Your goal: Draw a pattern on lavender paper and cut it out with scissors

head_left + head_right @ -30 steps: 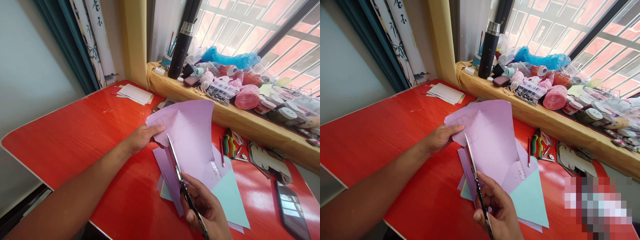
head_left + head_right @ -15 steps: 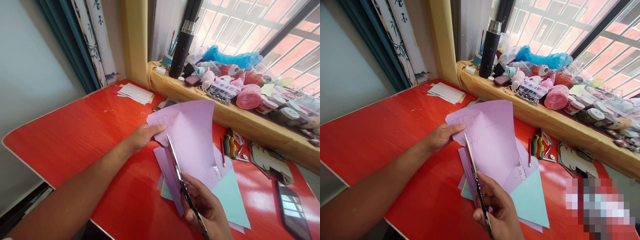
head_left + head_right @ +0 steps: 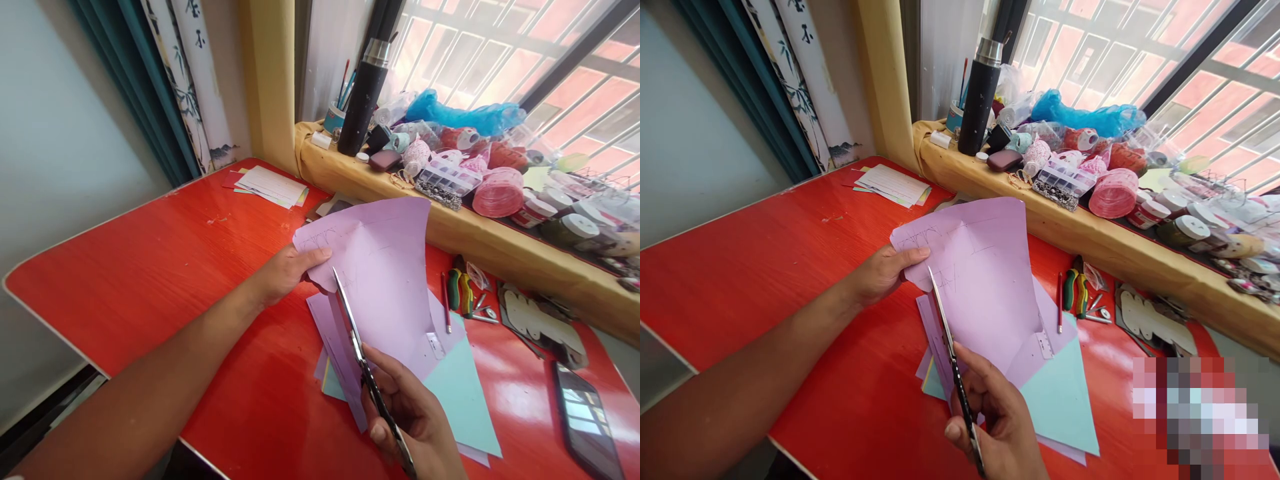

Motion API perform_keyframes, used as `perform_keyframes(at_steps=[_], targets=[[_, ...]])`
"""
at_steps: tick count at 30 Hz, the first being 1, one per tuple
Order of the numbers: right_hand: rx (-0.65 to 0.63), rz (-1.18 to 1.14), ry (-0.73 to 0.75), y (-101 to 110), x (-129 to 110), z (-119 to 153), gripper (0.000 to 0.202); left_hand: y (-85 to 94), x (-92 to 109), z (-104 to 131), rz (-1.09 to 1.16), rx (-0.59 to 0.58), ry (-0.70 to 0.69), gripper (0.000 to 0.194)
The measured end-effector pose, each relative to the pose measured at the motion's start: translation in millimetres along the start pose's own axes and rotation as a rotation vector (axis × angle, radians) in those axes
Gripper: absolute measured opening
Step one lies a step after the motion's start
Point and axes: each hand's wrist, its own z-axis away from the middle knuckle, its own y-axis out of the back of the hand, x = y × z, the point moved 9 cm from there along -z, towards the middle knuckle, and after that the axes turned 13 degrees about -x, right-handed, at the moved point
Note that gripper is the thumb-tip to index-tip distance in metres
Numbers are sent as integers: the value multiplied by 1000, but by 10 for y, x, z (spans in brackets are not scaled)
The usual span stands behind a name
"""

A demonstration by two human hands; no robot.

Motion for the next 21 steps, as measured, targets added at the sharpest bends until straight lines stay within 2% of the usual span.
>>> perform_keyframes(at_steps=[21], targets=[[-6,23,-12,4,1,4,70,24,-12,5,11,19,5,38]])
